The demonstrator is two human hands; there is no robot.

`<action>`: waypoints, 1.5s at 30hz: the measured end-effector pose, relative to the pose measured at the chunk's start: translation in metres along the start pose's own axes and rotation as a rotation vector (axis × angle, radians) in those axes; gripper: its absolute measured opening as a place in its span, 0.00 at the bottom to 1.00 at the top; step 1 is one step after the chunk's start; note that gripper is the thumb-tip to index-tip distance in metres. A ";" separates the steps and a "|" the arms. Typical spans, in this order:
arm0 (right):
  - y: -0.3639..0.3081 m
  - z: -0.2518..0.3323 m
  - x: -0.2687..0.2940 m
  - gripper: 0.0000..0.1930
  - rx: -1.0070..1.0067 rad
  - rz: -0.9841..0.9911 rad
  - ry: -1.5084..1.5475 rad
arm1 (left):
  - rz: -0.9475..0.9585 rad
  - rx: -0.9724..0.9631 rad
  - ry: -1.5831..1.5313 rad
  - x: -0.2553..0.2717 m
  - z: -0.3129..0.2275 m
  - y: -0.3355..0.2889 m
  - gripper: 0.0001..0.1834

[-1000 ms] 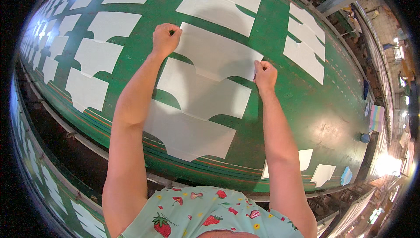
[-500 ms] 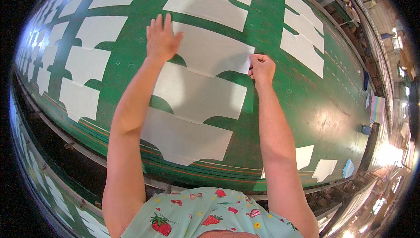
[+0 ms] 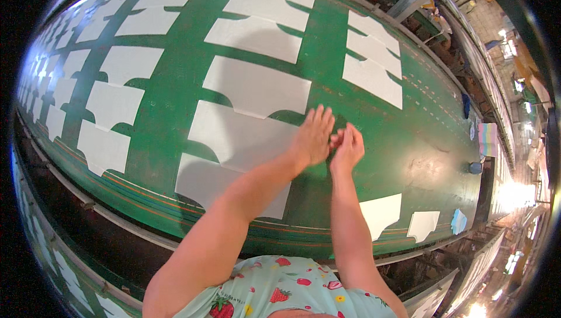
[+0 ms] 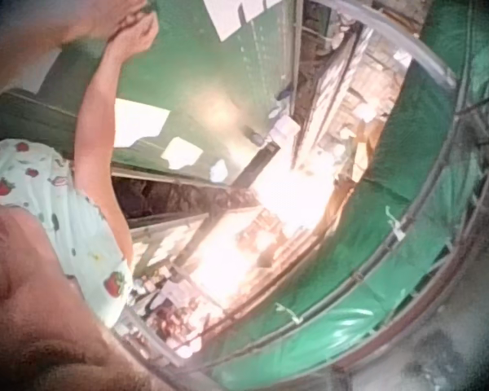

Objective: The person repeatedly picks up white rectangular sheets from a green conveyor belt and folds them in half by hand. The folded sheets are placed back onto the belt in a row as the belt moves forward.

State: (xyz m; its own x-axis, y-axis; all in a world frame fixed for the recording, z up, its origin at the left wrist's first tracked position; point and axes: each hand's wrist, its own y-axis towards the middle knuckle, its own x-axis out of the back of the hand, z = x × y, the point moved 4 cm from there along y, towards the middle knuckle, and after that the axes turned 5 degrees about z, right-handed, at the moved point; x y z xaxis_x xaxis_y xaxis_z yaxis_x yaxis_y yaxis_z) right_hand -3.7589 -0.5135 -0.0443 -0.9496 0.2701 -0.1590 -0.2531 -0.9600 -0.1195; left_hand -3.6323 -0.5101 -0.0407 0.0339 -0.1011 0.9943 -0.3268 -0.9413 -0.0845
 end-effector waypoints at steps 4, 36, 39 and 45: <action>-0.029 0.025 0.108 0.11 0.122 -0.044 -0.257 | -0.071 -0.181 -0.253 0.001 -0.066 -0.053 0.48; 0.000 0.076 0.450 0.16 0.190 0.562 -1.206 | -0.280 0.371 -0.164 -0.020 -0.251 -0.219 0.34; 0.001 0.072 0.450 0.13 0.219 0.539 -1.250 | -0.297 0.367 -0.158 -0.018 -0.249 -0.221 0.34; -0.004 0.061 0.462 0.16 0.273 0.496 -1.094 | -0.349 0.378 -0.200 -0.016 -0.248 -0.226 0.34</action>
State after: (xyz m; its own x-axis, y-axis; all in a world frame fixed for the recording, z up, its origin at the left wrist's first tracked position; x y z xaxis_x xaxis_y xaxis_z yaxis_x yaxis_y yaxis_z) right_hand -4.2075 -0.3892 -0.0569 -0.5760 -0.2052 0.7912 0.2731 -0.9607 -0.0503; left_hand -3.7931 -0.2157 -0.0219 0.2701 0.2135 0.9389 0.0964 -0.9762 0.1943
